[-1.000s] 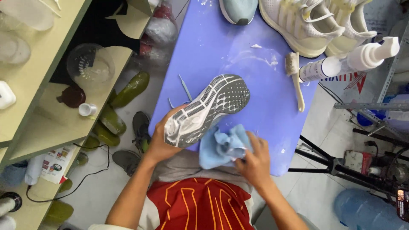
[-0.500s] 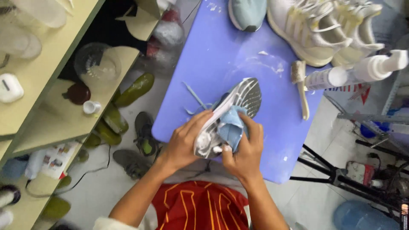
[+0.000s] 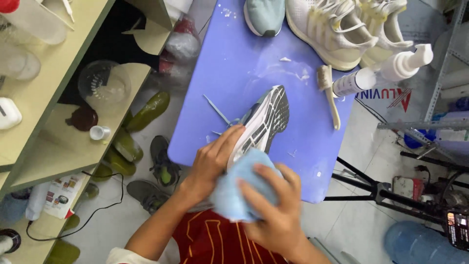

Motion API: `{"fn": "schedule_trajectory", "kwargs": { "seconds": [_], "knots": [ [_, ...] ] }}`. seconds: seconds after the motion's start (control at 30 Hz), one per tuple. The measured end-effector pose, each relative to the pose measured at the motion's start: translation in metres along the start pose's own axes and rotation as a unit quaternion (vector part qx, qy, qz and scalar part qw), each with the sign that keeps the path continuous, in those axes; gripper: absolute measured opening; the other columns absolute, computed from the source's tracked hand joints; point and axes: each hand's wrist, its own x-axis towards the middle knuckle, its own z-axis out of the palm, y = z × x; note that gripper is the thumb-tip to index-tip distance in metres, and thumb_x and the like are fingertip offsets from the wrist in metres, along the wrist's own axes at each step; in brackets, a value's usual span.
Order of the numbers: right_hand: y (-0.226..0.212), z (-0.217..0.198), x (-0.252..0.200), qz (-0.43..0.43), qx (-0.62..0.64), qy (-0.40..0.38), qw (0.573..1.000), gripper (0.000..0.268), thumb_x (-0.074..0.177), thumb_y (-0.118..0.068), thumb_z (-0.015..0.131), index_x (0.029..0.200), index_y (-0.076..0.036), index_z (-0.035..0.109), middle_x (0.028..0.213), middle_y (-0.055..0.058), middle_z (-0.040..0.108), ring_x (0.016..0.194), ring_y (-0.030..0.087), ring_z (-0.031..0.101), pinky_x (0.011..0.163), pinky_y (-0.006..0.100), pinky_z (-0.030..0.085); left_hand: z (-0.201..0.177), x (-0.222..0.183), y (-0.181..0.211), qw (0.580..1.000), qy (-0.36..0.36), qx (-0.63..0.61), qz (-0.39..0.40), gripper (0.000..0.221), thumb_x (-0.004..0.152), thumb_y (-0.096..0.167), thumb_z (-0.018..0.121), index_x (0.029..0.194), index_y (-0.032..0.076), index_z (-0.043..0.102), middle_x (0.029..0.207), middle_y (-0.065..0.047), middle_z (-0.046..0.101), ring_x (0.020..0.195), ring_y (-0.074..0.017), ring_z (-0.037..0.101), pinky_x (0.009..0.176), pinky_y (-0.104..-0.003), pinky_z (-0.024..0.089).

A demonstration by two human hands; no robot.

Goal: Cleaning a light blue sneaker by applying foam, scrubbing with a brush, and wiping with a cloth.

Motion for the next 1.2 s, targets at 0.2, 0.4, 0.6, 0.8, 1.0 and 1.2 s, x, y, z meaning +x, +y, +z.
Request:
{"fn": "schedule_trajectory", "kwargs": {
  "seconds": [0.2,0.4,0.6,0.8,1.0,1.2],
  "knots": [
    [0.047,0.072,0.002,-0.019,-0.005,0.050,0.999,0.054,0.100,-0.066,0.053,0.117,-0.025,0.084,0.128,0.010,0.070,0.109,0.035,0.060,0.097,0.043,0.048,0.006,0.000,0.000,0.985,-0.076,-0.143,-0.061,0.060,0.106,0.033,0.057,0.160,0.007,0.046,0.167,-0.014,0.048,0.154,-0.0314,0.047,0.126,-0.048,0.037],
    [0.097,0.070,0.016,0.050,0.029,0.075,0.995,0.052,0.097,-0.057,0.067,0.094,-0.006,0.078,0.115,0.023,0.070,0.102,0.043,0.068,0.089,0.050,0.056,0.026,-0.026,-0.037,0.983,-0.063,-0.171,-0.011,0.052,0.099,0.026,0.064,0.142,-0.003,0.064,0.151,-0.030,0.061,0.133,-0.0503,0.063,0.111,-0.058,0.051],
    [0.238,0.060,0.072,0.478,0.045,0.072,0.874,0.037,0.098,-0.033,0.068,0.123,-0.006,0.068,0.121,0.027,0.072,0.120,0.051,0.066,0.107,0.058,0.047,0.020,-0.017,-0.025,0.986,0.057,-0.150,-0.035,0.086,0.072,0.010,0.096,0.150,-0.001,0.061,0.144,-0.023,0.070,0.129,-0.0413,0.070,0.106,-0.049,0.059],
    [0.204,0.066,0.037,0.201,-0.089,-0.035,0.975,0.022,0.086,-0.029,0.082,0.103,-0.016,0.074,0.106,0.010,0.073,0.094,0.042,0.075,0.077,0.053,0.060,-0.001,-0.016,-0.014,0.978,0.051,-0.178,-0.092,0.090,0.067,0.006,0.097,0.150,0.002,0.062,0.142,-0.019,0.073,0.129,-0.0383,0.071,0.106,-0.047,0.059],
    [0.106,0.048,0.037,0.170,-0.070,-0.090,0.979,0.041,0.074,-0.019,0.085,0.113,-0.008,0.080,0.113,0.020,0.074,0.098,0.046,0.078,0.074,0.054,0.063,-0.007,-0.012,-0.006,0.982,0.046,-0.162,-0.083,0.085,0.072,0.001,0.092,0.150,-0.002,0.059,0.142,-0.024,0.071,0.125,-0.0443,0.072,0.103,-0.055,0.060],
    [0.037,0.024,0.028,0.098,0.142,-0.170,0.970,0.011,0.083,-0.015,0.066,0.089,-0.008,0.062,0.089,0.008,0.055,0.068,0.029,0.056,0.057,0.043,0.050,-0.005,-0.018,-0.022,0.983,-0.001,-0.176,-0.046,0.084,0.092,0.023,0.085,0.161,0.001,0.042,0.159,-0.024,0.056,0.147,-0.0412,0.060,0.119,-0.049,0.054]
  ]
}}
